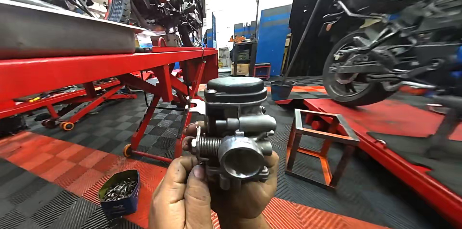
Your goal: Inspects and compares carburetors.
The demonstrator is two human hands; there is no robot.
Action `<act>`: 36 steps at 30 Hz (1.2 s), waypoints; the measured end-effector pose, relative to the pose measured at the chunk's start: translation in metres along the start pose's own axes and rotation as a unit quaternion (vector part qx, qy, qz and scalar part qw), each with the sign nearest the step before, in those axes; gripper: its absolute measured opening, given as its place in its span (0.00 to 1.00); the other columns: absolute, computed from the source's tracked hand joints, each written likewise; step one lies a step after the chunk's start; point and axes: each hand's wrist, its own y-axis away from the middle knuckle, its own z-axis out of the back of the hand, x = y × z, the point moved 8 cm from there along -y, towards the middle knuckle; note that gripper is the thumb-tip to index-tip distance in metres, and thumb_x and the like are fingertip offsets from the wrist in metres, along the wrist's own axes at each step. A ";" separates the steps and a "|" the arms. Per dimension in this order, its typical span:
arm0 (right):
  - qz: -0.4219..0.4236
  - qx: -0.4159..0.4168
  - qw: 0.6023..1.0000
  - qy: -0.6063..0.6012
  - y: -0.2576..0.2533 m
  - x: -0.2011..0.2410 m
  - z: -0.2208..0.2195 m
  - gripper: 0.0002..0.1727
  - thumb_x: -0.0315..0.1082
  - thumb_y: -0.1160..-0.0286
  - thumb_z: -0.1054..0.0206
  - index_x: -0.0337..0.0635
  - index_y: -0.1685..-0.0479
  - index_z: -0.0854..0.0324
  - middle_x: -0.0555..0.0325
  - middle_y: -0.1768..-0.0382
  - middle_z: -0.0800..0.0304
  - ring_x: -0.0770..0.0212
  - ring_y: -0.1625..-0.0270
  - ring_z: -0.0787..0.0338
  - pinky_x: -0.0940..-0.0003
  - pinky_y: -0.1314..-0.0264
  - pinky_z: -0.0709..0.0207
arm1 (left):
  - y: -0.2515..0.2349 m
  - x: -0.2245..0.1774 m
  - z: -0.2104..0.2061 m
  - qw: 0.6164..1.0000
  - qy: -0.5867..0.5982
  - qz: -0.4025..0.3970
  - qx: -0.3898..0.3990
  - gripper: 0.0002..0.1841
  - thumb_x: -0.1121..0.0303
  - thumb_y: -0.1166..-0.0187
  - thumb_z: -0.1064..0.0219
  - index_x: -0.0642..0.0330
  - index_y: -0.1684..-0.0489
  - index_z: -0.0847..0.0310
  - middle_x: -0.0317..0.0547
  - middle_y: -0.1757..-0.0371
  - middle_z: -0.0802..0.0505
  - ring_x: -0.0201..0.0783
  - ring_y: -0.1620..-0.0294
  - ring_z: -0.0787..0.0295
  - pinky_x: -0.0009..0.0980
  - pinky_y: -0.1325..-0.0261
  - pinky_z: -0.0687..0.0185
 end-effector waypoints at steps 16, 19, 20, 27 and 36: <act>-0.012 -0.005 1.000 -0.026 0.003 -0.009 -0.008 0.26 0.58 0.22 0.40 0.44 0.54 0.11 0.53 0.62 0.06 0.63 0.60 0.06 0.64 0.55 0.12 | 0.003 -0.009 0.016 0.999 -0.043 -0.021 0.012 0.08 0.71 0.14 0.40 0.65 0.56 0.17 0.36 0.68 0.10 0.25 0.75 0.17 0.22 0.72 0.16; -0.001 -0.013 0.999 -0.043 0.004 -0.009 -0.013 0.23 0.55 0.22 0.39 0.45 0.57 0.09 0.56 0.64 0.05 0.65 0.59 0.05 0.66 0.54 0.11 | 0.005 -0.008 0.014 0.996 -0.080 -0.024 -0.008 0.12 0.70 0.12 0.47 0.63 0.57 0.17 0.35 0.70 0.13 0.23 0.77 0.20 0.22 0.75 0.21; 0.002 -0.005 0.999 -0.047 0.004 -0.009 -0.014 0.22 0.54 0.22 0.39 0.45 0.58 0.09 0.56 0.65 0.05 0.66 0.59 0.05 0.67 0.54 0.11 | 0.006 -0.007 0.014 0.997 -0.069 -0.018 -0.012 0.13 0.70 0.11 0.49 0.63 0.57 0.17 0.35 0.70 0.13 0.23 0.78 0.21 0.22 0.76 0.21; 0.000 0.004 0.998 -0.064 0.004 -0.007 -0.012 0.24 0.54 0.21 0.38 0.42 0.57 0.10 0.53 0.64 0.05 0.64 0.58 0.05 0.65 0.53 0.11 | 0.003 -0.006 0.013 0.997 -0.010 0.060 0.054 0.15 0.70 0.10 0.51 0.61 0.56 0.15 0.34 0.75 0.15 0.27 0.82 0.25 0.24 0.82 0.29; -0.006 -0.022 0.999 -0.047 0.002 -0.008 -0.008 0.26 0.57 0.21 0.41 0.43 0.57 0.10 0.52 0.63 0.06 0.62 0.58 0.05 0.63 0.54 0.11 | -0.006 0.004 0.015 0.983 0.131 0.087 0.096 0.08 0.69 0.19 0.30 0.66 0.54 0.18 0.43 0.66 0.11 0.31 0.77 0.17 0.27 0.76 0.16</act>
